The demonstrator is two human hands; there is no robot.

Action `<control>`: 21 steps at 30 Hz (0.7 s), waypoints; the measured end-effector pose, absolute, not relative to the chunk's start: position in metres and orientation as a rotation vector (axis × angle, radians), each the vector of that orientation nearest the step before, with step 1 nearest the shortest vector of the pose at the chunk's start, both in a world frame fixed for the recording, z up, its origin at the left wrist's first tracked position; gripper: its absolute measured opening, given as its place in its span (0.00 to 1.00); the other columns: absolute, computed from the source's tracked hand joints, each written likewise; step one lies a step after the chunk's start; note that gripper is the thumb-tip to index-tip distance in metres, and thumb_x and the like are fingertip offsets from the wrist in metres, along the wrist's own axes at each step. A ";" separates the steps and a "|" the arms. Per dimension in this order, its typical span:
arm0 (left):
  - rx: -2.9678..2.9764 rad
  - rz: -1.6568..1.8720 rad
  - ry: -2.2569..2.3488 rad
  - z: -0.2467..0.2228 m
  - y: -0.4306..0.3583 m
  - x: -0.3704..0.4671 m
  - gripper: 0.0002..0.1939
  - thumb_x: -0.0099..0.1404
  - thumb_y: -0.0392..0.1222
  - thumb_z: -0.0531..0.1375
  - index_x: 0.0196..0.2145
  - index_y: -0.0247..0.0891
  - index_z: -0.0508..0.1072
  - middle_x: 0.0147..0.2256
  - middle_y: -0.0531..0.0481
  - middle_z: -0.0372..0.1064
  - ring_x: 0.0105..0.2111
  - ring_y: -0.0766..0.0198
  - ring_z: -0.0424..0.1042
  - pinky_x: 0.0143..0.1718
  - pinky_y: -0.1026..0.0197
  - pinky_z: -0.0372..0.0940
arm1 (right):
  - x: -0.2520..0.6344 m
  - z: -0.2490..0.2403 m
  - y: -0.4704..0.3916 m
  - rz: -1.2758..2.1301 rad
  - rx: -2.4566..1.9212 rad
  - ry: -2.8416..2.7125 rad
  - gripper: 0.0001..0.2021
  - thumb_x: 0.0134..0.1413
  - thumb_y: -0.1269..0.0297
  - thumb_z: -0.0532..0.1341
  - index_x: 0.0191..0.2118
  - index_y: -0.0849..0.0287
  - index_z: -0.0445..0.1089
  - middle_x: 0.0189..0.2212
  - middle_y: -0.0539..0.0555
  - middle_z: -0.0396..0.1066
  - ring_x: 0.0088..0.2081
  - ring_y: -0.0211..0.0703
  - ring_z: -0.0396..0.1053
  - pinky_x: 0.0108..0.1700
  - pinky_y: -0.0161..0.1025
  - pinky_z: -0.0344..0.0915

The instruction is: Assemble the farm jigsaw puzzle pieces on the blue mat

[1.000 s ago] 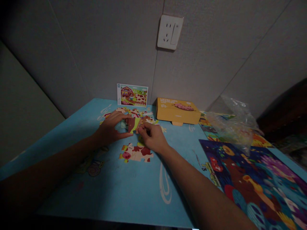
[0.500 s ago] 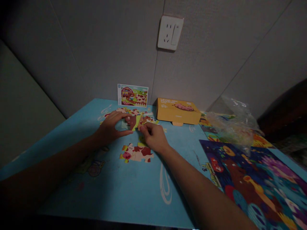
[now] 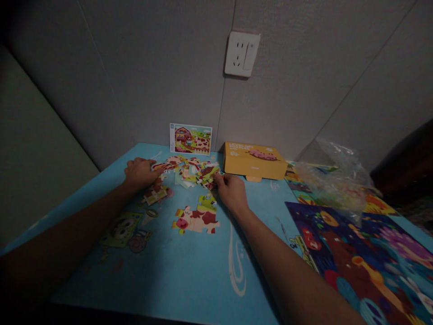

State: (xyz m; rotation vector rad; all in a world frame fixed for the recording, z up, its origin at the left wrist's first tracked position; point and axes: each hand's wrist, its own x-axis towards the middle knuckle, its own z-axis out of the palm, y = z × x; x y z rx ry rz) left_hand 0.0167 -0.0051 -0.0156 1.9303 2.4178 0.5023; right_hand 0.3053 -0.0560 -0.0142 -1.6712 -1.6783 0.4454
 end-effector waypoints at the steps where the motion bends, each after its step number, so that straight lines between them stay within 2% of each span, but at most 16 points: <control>1: 1.927 0.503 2.418 -0.014 -0.006 0.018 0.34 0.60 0.63 0.55 0.55 0.37 0.74 0.55 0.30 0.63 0.56 0.32 0.58 0.53 0.37 0.59 | 0.305 -0.014 -0.056 0.456 -1.666 -1.675 0.24 0.60 0.48 0.54 0.26 0.63 0.76 0.20 0.53 0.72 0.24 0.39 0.65 0.26 0.36 0.49; 9: 1.874 0.565 2.335 -0.005 -0.008 0.021 0.28 0.60 0.58 0.59 0.53 0.39 0.74 0.54 0.38 0.69 0.56 0.35 0.60 0.54 0.38 0.60 | 0.302 -0.011 -0.060 0.501 -1.615 -1.667 0.22 0.60 0.50 0.56 0.26 0.62 0.76 0.23 0.54 0.75 0.26 0.41 0.69 0.28 0.35 0.54; 13: 1.853 0.717 2.313 -0.010 -0.003 0.016 0.33 0.56 0.54 0.63 0.56 0.35 0.70 0.51 0.37 0.70 0.52 0.39 0.66 0.53 0.41 0.62 | 0.303 -0.014 -0.059 0.533 -1.599 -1.651 0.21 0.59 0.50 0.57 0.27 0.62 0.76 0.25 0.55 0.76 0.26 0.41 0.70 0.30 0.36 0.57; 16: 1.914 1.060 2.205 -0.008 -0.004 0.017 0.27 0.57 0.44 0.63 0.54 0.32 0.70 0.44 0.39 0.70 0.44 0.50 0.70 0.50 0.48 0.66 | 0.301 -0.017 -0.059 0.556 -1.538 -1.672 0.21 0.60 0.49 0.56 0.28 0.62 0.75 0.25 0.56 0.76 0.26 0.41 0.69 0.29 0.35 0.57; 18: 2.026 1.371 2.015 -0.004 -0.010 0.024 0.22 0.58 0.38 0.59 0.51 0.33 0.72 0.40 0.43 0.69 0.40 0.56 0.70 0.48 0.52 0.67 | 0.298 -0.016 -0.062 0.572 -1.453 -1.743 0.21 0.61 0.51 0.55 0.29 0.62 0.75 0.26 0.55 0.75 0.26 0.40 0.68 0.28 0.35 0.57; 21: 2.072 1.618 1.588 -0.002 -0.024 0.043 0.18 0.59 0.38 0.58 0.47 0.36 0.74 0.39 0.47 0.66 0.38 0.61 0.69 0.43 0.57 0.70 | 0.291 -0.013 -0.068 0.603 -1.324 -1.874 0.18 0.61 0.53 0.56 0.36 0.62 0.75 0.25 0.53 0.74 0.26 0.39 0.66 0.28 0.34 0.57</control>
